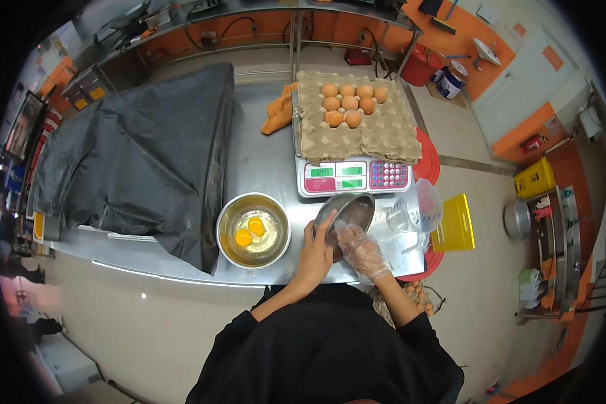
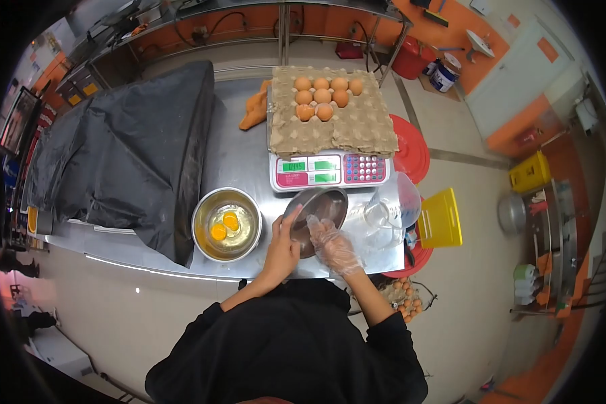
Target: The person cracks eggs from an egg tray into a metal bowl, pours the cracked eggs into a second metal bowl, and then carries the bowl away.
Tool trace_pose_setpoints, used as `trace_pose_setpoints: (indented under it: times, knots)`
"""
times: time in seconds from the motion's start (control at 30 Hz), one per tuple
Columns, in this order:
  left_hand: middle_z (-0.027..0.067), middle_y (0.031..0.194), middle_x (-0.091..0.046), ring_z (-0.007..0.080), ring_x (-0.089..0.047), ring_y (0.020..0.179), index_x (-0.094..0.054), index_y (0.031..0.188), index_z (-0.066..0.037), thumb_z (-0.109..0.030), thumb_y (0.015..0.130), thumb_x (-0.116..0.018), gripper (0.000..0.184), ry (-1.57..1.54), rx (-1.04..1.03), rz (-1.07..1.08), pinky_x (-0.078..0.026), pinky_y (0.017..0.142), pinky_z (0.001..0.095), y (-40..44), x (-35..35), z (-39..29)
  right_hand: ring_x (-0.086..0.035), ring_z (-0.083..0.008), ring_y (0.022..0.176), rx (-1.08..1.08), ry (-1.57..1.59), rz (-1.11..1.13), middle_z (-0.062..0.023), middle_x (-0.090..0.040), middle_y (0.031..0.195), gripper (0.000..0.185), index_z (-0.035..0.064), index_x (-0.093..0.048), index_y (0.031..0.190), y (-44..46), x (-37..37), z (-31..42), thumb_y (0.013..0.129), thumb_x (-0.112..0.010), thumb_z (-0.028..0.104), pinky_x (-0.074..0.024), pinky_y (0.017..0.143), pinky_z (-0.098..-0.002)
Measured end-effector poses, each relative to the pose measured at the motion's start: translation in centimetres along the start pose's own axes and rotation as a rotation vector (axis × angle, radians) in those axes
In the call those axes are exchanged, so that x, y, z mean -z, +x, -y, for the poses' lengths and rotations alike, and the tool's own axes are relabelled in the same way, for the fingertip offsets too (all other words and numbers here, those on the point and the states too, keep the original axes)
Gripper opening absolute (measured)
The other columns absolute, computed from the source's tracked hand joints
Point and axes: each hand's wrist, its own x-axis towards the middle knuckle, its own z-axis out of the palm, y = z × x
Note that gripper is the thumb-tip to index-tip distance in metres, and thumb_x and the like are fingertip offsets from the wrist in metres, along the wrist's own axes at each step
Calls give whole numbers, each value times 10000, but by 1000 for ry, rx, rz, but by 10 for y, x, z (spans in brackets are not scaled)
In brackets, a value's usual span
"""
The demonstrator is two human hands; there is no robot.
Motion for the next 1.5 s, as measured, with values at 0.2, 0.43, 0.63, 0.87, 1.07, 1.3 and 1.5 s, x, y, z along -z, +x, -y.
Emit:
trace_pose_setpoints:
  times: [0.2, 0.43, 0.63, 0.87, 1.07, 1.3, 1.5]
  knots:
    - [329, 1366, -305, 516, -500, 1096, -264, 1492, -303, 95, 780, -480, 843, 63, -17, -19, -491, 840, 457, -1, 2, -2, -577, -165, 791, -37, 160, -90, -37, -570, 968, 319, 59, -513, 1259, 3, 12, 14, 979, -558, 205, -489, 653, -323]
    - [288, 1366, -339, 474, -366, 1248, -252, 1504, -214, 112, 763, -460, 836, -91, -42, -54, -448, 931, 425, 4, 8, 1, -594, -214, 800, 210, -437, 18, -81, -603, 994, 293, 73, -549, 1205, 4, 21, 9, 927, -586, 158, -508, 674, -335]
    - [291, 1367, -327, 472, -388, 1229, -254, 1502, -217, 105, 763, -464, 833, -115, -24, -50, -443, 944, 426, 7, 9, 4, -597, -289, 919, -223, 516, -76, -149, -605, 1046, 329, 72, -559, 1189, 6, 19, 29, 866, -586, 129, -522, 714, -399]
    - [267, 1374, -343, 434, -418, 1210, -255, 1503, -210, 110, 752, -470, 844, -30, 4, -39, -453, 932, 409, 0, 5, 8, -603, -281, 856, 100, -99, -44, -134, -604, 1041, 306, 82, -594, 1164, -1, 13, 19, 858, -610, 81, -520, 699, -375]
    - [234, 1378, -370, 405, -407, 1227, -270, 1499, -174, 113, 755, -464, 821, -140, -4, -39, -452, 936, 409, 8, 9, 7, -614, -296, 890, -142, -8, 7, -117, -602, 1036, 434, 125, -569, 1258, 13, 38, 41, 842, -623, 14, -520, 735, -390]
    - [213, 1402, -387, 389, -388, 1231, -264, 1498, -115, 115, 749, -463, 809, -138, 9, -89, -413, 979, 380, 8, 13, -1, -630, -331, 892, 62, 54, -78, -145, -605, 1001, 398, 96, -597, 1201, 11, 38, 30, 816, -640, 3, -523, 733, -412]
    - [230, 1397, -396, 371, -412, 1194, -249, 1504, -116, 108, 756, -471, 812, -92, -75, -96, -412, 973, 384, 18, 11, 3, -638, -335, 906, 74, -136, 55, -153, -627, 1100, 398, 89, -605, 1198, 10, 21, 4, 808, -661, 32, -530, 805, -393]
